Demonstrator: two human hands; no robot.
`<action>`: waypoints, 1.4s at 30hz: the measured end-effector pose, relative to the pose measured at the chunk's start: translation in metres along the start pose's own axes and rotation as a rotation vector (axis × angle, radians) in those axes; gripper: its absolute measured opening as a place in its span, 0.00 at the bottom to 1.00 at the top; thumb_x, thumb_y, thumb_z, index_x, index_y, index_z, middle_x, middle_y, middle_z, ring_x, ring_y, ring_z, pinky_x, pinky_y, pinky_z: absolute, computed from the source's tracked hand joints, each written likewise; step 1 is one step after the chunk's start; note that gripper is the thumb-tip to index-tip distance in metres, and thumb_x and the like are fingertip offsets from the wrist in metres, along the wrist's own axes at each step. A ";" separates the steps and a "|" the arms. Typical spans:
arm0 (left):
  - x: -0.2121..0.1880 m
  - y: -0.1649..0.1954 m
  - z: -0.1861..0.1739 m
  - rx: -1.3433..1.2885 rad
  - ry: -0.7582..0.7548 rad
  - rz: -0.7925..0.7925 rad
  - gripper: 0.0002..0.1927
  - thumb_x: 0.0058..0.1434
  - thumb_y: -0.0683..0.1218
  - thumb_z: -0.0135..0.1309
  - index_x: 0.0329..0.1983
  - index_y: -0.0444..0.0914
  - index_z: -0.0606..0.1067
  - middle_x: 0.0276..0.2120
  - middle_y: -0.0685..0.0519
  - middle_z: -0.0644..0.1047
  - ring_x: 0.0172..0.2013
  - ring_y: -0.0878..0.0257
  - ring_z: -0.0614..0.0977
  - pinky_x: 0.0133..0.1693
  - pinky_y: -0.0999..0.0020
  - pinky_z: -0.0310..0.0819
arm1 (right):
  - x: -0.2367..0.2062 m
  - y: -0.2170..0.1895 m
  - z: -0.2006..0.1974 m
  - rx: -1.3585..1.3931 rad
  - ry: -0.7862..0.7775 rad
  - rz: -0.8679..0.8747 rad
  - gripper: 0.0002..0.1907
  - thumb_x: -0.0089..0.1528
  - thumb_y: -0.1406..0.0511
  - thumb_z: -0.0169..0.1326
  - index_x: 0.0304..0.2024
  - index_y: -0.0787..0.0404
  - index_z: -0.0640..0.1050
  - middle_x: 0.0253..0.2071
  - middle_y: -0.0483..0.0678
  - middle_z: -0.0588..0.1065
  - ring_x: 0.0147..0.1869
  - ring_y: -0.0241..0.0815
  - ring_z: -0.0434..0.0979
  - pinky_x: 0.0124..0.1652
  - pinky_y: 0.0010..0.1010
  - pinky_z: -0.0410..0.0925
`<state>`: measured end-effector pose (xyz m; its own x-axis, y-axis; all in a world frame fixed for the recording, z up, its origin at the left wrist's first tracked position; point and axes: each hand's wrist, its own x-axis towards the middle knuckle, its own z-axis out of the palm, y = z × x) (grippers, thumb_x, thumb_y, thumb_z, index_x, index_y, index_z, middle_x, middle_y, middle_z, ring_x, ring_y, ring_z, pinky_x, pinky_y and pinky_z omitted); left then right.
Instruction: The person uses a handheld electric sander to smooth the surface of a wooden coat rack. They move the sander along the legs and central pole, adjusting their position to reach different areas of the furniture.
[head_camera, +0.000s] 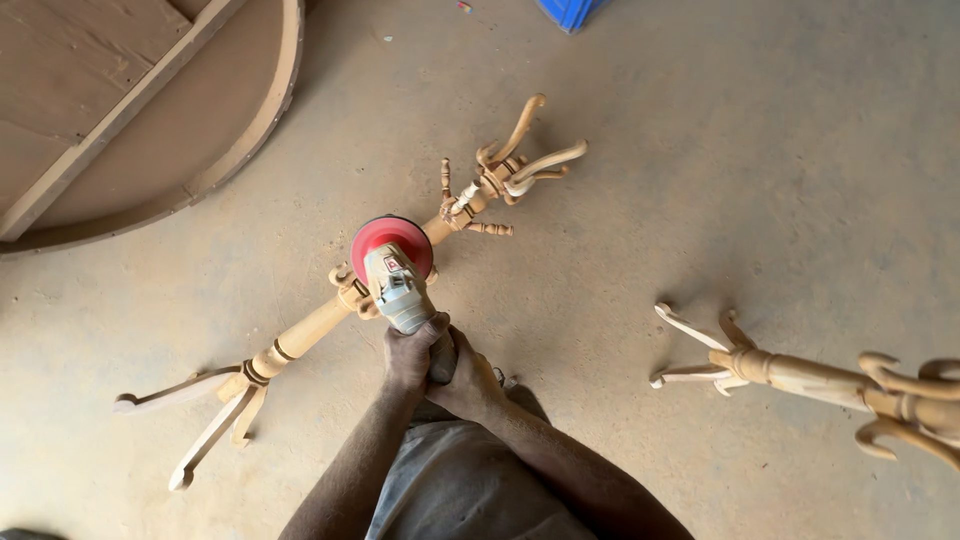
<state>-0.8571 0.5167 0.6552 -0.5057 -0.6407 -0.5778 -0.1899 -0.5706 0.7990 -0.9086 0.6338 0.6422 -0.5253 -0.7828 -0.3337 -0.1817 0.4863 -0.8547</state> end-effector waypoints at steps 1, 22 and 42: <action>0.011 -0.002 -0.003 -0.002 0.018 -0.015 0.26 0.48 0.51 0.70 0.45 0.34 0.75 0.35 0.49 0.80 0.35 0.60 0.82 0.40 0.63 0.82 | 0.013 0.002 0.003 0.008 -0.040 0.019 0.52 0.51 0.59 0.70 0.70 0.64 0.57 0.56 0.60 0.74 0.58 0.55 0.80 0.55 0.44 0.75; 0.364 -0.125 0.052 0.847 0.130 -0.568 0.35 0.51 0.64 0.70 0.54 0.40 0.76 0.42 0.46 0.80 0.48 0.56 0.78 0.55 0.55 0.69 | 0.301 0.246 0.033 0.183 -0.272 0.353 0.51 0.52 0.57 0.71 0.68 0.68 0.58 0.56 0.61 0.75 0.56 0.52 0.82 0.51 0.40 0.79; 0.478 -0.225 0.033 0.152 0.083 -0.483 0.33 0.44 0.55 0.70 0.49 0.33 0.75 0.37 0.47 0.81 0.37 0.58 0.84 0.43 0.60 0.82 | 0.382 0.336 0.072 0.181 -0.193 0.405 0.52 0.49 0.55 0.71 0.67 0.67 0.60 0.54 0.61 0.77 0.55 0.56 0.83 0.53 0.45 0.77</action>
<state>-1.0842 0.3561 0.2051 -0.2622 -0.3643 -0.8936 -0.5086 -0.7348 0.4488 -1.1112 0.4702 0.1986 -0.3568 -0.6103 -0.7073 0.1621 0.7051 -0.6903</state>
